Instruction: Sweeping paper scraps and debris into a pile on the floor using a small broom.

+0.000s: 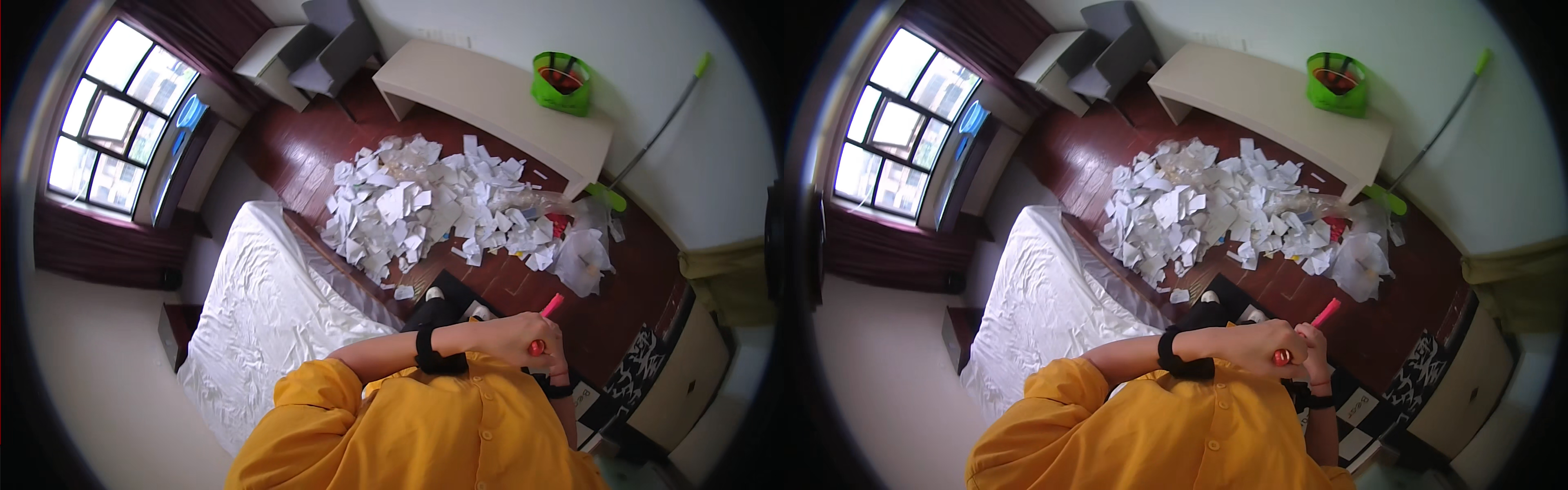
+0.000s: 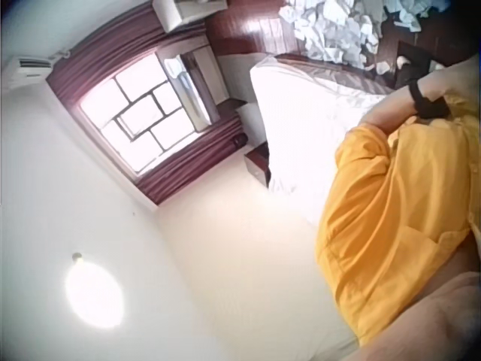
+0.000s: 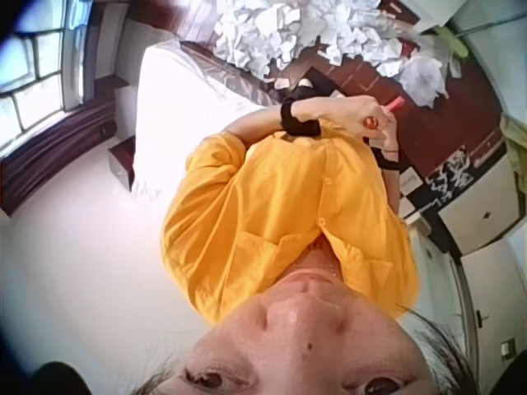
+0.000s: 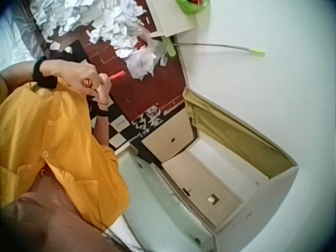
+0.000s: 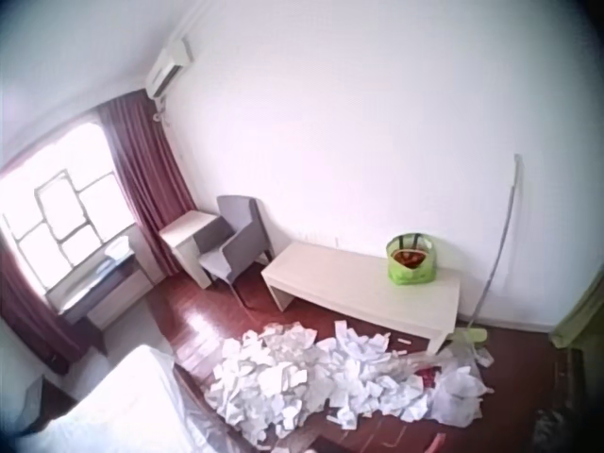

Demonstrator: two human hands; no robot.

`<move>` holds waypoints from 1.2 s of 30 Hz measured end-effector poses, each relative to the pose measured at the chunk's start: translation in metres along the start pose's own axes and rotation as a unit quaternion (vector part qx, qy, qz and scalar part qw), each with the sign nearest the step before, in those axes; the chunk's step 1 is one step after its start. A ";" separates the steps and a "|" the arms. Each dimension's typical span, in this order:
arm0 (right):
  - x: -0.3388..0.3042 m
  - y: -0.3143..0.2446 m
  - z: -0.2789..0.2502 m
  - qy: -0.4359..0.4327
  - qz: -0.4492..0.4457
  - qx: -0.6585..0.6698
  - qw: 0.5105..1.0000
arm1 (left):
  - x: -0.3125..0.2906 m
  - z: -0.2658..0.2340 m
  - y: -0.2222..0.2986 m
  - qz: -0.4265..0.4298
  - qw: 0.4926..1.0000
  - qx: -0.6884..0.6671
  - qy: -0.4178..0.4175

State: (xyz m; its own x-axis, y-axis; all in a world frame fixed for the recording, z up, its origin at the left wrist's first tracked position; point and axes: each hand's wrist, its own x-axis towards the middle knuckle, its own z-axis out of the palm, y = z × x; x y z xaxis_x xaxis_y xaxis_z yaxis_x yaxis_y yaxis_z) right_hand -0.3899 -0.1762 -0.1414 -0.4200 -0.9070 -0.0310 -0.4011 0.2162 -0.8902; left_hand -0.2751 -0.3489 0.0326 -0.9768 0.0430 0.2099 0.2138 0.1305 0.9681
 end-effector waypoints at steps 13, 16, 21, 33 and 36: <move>-0.028 0.029 -0.035 0.114 0.096 -0.099 0.984 | 0.040 0.027 -0.028 0.012 0.990 0.019 -0.140; -0.024 0.040 -0.047 0.134 0.122 -0.136 0.974 | 0.050 0.022 -0.039 -0.028 0.984 0.020 -0.174; 0.000 0.066 -0.080 0.150 0.105 -0.193 0.964 | 0.080 0.010 -0.066 -0.023 0.985 -0.044 -0.167; 0.131 0.201 -0.088 0.082 0.165 -0.110 0.977 | 0.156 -0.016 -0.173 -0.100 0.994 -0.015 0.038; 0.176 0.188 -0.060 0.071 0.119 -0.038 0.990 | 0.149 -0.052 -0.158 -0.143 0.979 0.059 0.134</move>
State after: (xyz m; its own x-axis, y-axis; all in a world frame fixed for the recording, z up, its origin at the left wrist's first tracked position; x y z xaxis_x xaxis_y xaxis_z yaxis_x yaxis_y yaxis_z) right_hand -0.5881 -0.2737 -0.2865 -0.6182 -0.7682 -0.1667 -0.3352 0.4494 -0.8280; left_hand -0.4556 -0.4151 -0.0817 -0.9623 -0.2712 -0.0229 -0.0833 0.2135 0.9734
